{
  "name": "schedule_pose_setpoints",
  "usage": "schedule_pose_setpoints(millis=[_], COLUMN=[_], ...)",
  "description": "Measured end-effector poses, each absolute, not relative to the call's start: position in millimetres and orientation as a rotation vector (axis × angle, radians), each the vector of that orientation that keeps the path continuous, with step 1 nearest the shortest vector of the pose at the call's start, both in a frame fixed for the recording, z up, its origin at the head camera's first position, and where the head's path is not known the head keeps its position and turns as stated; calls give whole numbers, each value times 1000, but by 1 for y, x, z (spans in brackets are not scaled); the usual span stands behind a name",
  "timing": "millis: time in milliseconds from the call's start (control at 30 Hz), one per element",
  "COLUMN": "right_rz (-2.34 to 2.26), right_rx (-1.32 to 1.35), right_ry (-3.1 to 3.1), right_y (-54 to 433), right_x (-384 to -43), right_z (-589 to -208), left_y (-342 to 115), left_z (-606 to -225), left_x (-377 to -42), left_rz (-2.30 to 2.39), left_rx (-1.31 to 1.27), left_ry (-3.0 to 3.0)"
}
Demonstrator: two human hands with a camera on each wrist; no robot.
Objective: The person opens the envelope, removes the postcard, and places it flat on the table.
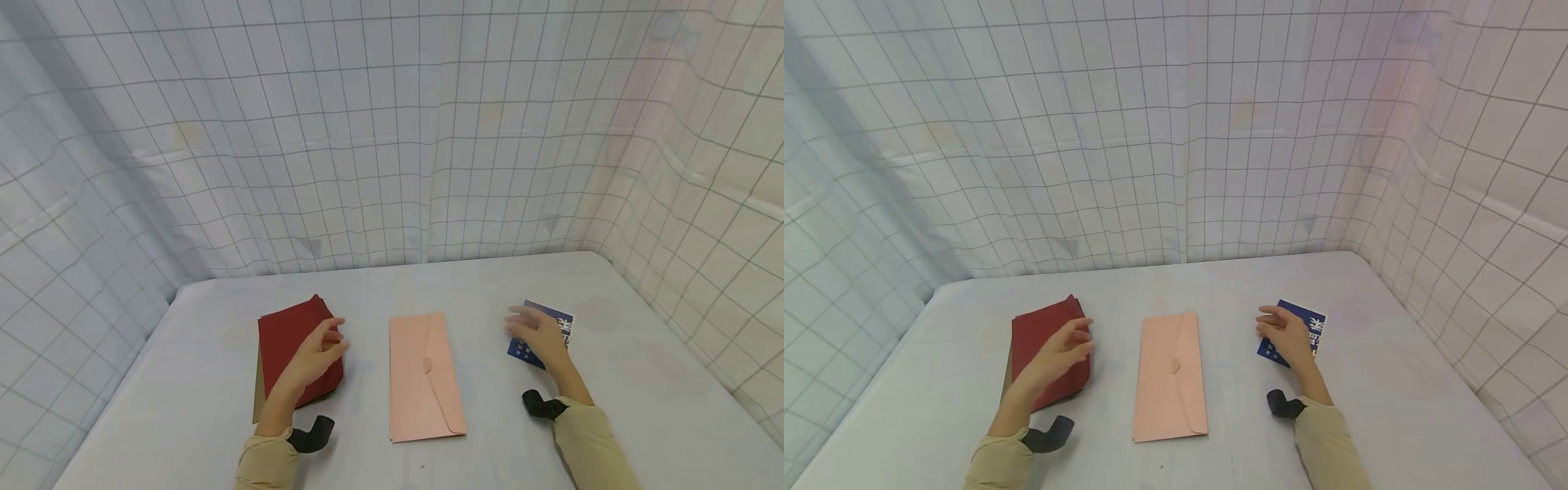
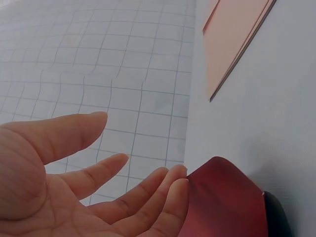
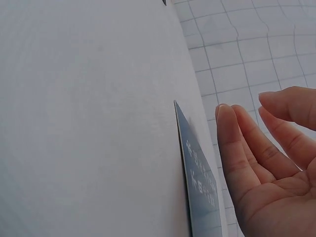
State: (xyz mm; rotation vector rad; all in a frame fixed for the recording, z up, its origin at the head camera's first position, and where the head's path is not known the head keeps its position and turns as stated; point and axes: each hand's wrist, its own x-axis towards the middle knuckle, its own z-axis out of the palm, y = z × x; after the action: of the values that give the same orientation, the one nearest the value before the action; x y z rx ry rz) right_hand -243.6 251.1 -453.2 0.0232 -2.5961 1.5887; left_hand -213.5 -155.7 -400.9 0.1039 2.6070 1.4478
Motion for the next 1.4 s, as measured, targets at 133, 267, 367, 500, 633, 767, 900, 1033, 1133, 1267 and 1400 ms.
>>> schedule_pose_setpoints(millis=[133, 267, 367, 500, 633, 767, 900, 1033, 1133, 1267, 1400], right_rz=[1583, 1594, 1612, 1651, 1714, 1746, 1779, 1807, 1813, 1838, 1849], right_rx=[40, 42, 44, 69, 97, 123, 153, 172, 177, 200, 203], right_ry=[-2603, -2610, -2609, -2592, -2561, -2554, -2569, -2579, -2585, -2580, -2588], right_y=[248, 245, 242, 238, 234, 231, 228, 225, 223, 221, 219], right_x=[-245, -244, -243, -242, -243, -244, -244, -244, -244, -242, -242], right_z=[-453, -452, -452, -451, -452, -453, -453, -453, -452, -451, -451], left_y=[-147, -133, -125, -120, -117, -112, -106, -104, -103, -103, -102], left_z=[-403, -406, -408, -410, -412, -415, -416, -417, -419, -422, -424], left_x=[-211, -209, -208, -207, -207, -206, -204, -202, -203, -204, -204], left_rz=[1438, 1430, 1454, 1482, 1489, 1518, 1554, 1567, 1565, 1572, 1578], left_rx=[103, 129, 146, 158, 164, 155, 165, 165, 158, 172, 195], left_ry=[2619, 2611, 2595, 2590, 2576, 2540, 2509, 2505, 2507, 2498, 2480])
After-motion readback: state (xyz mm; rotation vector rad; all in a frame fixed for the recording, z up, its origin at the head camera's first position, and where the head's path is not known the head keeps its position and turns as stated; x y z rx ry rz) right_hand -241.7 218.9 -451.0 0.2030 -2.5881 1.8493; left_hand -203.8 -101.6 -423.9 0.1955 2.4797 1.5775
